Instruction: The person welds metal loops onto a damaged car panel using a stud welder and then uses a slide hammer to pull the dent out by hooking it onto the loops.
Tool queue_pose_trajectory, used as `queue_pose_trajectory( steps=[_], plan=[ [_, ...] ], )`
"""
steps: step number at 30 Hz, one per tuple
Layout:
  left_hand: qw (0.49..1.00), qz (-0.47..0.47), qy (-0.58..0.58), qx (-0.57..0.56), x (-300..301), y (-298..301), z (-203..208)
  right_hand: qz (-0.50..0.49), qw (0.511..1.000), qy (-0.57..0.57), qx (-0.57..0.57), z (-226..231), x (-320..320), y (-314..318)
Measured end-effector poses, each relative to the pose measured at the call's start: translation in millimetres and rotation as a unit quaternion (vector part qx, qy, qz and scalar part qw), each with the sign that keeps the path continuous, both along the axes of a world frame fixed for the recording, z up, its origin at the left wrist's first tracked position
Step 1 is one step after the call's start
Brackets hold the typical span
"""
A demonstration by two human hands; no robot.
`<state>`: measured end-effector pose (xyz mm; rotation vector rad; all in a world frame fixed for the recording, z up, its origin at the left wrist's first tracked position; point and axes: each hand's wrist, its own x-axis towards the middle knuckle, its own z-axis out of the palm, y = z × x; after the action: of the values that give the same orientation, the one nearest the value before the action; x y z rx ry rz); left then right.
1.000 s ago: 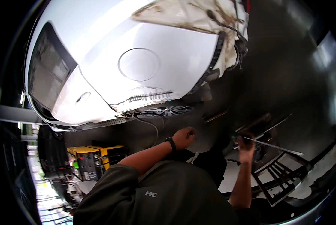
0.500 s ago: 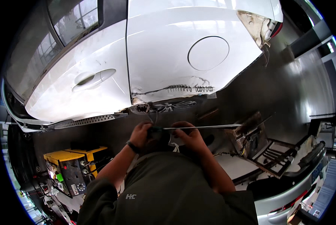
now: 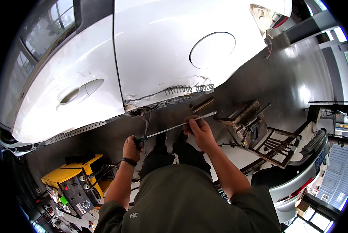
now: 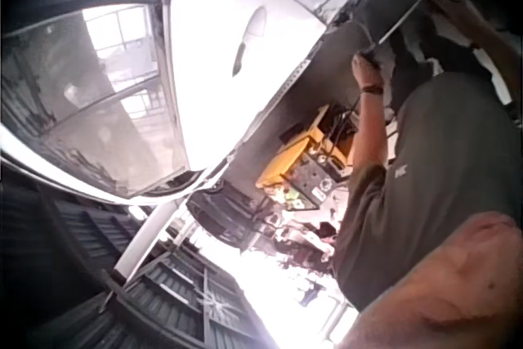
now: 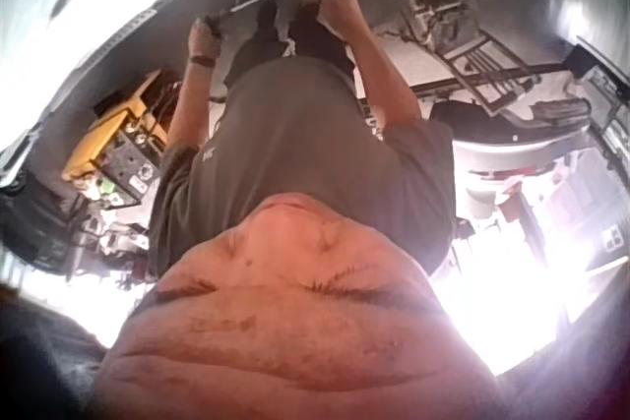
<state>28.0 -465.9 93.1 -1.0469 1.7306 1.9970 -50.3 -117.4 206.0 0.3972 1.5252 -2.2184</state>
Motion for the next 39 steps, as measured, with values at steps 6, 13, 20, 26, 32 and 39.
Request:
queue_pose_trajectory(
  steps=[6,13,20,26,32,39],
  plan=[
    [0.961,0.173,-0.150,0.153,2,16,20,0.067,0.996,0.049,0.026,19,-27,-20],
    [0.960,0.251,0.101,0.068,-7,-59,78,0.125,0.984,-0.065,-0.113,6,-48,-61],
    [0.922,0.277,0.231,0.141,-40,-128,138,0.120,0.974,-0.107,-0.159,-4,-85,-138],
    [0.946,0.221,0.187,0.144,-62,-174,117,0.098,0.978,-0.107,-0.148,10,-83,-163],
    [0.965,0.091,-0.032,0.244,-52,-153,123,0.019,0.994,-0.037,-0.104,34,-30,-161],
    [0.793,-0.155,0.396,-0.436,-80,-110,196,-0.160,0.982,-0.087,-0.050,24,3,-91]
  ],
)
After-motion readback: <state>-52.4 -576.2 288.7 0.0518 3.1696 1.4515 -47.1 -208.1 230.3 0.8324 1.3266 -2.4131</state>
